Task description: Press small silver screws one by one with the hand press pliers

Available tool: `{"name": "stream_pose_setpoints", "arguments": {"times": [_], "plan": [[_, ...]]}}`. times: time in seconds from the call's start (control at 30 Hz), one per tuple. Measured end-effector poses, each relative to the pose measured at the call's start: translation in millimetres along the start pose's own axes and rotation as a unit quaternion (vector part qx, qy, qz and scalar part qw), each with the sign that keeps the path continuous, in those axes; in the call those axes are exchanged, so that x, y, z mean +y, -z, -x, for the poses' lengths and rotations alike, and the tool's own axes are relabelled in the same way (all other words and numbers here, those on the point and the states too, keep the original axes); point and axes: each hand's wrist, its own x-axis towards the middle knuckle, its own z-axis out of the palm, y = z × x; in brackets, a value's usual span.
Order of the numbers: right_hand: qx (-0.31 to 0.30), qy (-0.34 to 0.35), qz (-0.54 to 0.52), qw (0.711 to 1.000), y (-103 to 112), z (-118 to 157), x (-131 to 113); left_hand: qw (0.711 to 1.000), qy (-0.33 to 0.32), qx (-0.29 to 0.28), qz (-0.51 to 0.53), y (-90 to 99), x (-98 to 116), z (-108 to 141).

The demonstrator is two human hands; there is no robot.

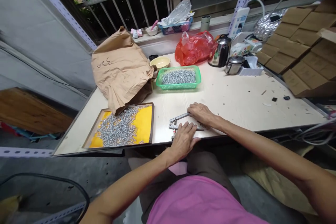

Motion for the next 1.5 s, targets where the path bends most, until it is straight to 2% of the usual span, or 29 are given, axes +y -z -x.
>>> {"name": "stream_pose_setpoints", "arguments": {"times": [0.13,0.23,0.33,0.4,0.47,0.6,0.67,0.73,0.8,0.87,0.93,1.03,1.13,1.17,1.23,1.33,1.4,1.5], "plan": [[0.026,0.005,0.026,0.999,-2.8,-15.5,5.4,1.000,0.006,0.009,0.007,-5.4,6.4,4.0],[0.033,0.004,0.048,0.998,2.6,-15.9,-8.2,1.000,0.000,0.026,0.016,-7.0,4.4,5.9],[0.031,0.105,0.030,0.993,11.7,-10.7,-40.0,0.999,-0.012,0.036,0.037,-11.5,3.9,10.5],[-0.010,0.197,0.009,0.980,16.6,-9.1,-63.8,0.998,-0.019,0.032,0.054,-15.4,7.6,16.6],[-0.045,0.256,0.008,0.966,17.7,-9.8,-83.1,0.996,-0.043,0.026,0.071,-17.6,14.8,26.0],[-0.029,0.297,0.036,0.954,6.2,-11.0,-102.7,0.987,-0.133,0.043,0.082,-9.3,28.6,55.1],[-0.014,0.302,0.035,0.953,-2.7,-10.6,-105.6,0.984,-0.143,0.074,0.071,1.9,26.7,71.3],[0.017,0.287,-0.001,0.958,-7.6,-11.3,-104.8,0.986,-0.110,0.119,0.047,18.4,14.5,85.5],[0.081,0.263,-0.065,0.959,-2.8,-15.2,-99.4,0.985,-0.030,0.171,0.006,39.9,-8.5,96.3],[0.173,0.237,-0.129,0.947,14.5,-24.6,-88.3,0.971,0.089,0.219,-0.047,63.5,-39.9,102.9],[0.267,0.196,-0.153,0.931,42.3,-40.1,-72.0,0.942,0.209,0.244,-0.096,84.5,-74.8,105.0],[0.357,0.073,-0.076,0.928,87.8,-64.7,-46.3,0.915,0.310,0.205,-0.155,104.2,-120.6,101.3],[0.382,-0.019,-0.001,0.924,111.8,-69.5,-36.0,0.911,0.348,0.131,-0.178,110.0,-147.8,94.4],[0.374,-0.020,0.004,0.927,111.2,-64.5,-37.7,0.910,0.355,0.110,-0.181,110.0,-152.9,92.2],[0.326,0.013,-0.015,0.945,96.6,-46.1,-46.6,0.910,0.365,0.071,-0.185,108.6,-159.4,88.7],[0.204,0.065,-0.079,0.973,51.4,-8.7,-62.1,0.907,0.371,0.030,-0.197,105.0,-164.7,85.5],[0.143,0.051,-0.098,0.983,18.1,14.2,-67.5,0.904,0.373,0.018,-0.207,102.6,-167.5,83.7],[0.099,0.011,-0.098,0.990,-19.3,38.1,-67.5,0.898,0.386,0.006,-0.213,100.5,-170.7,79.6]]}}
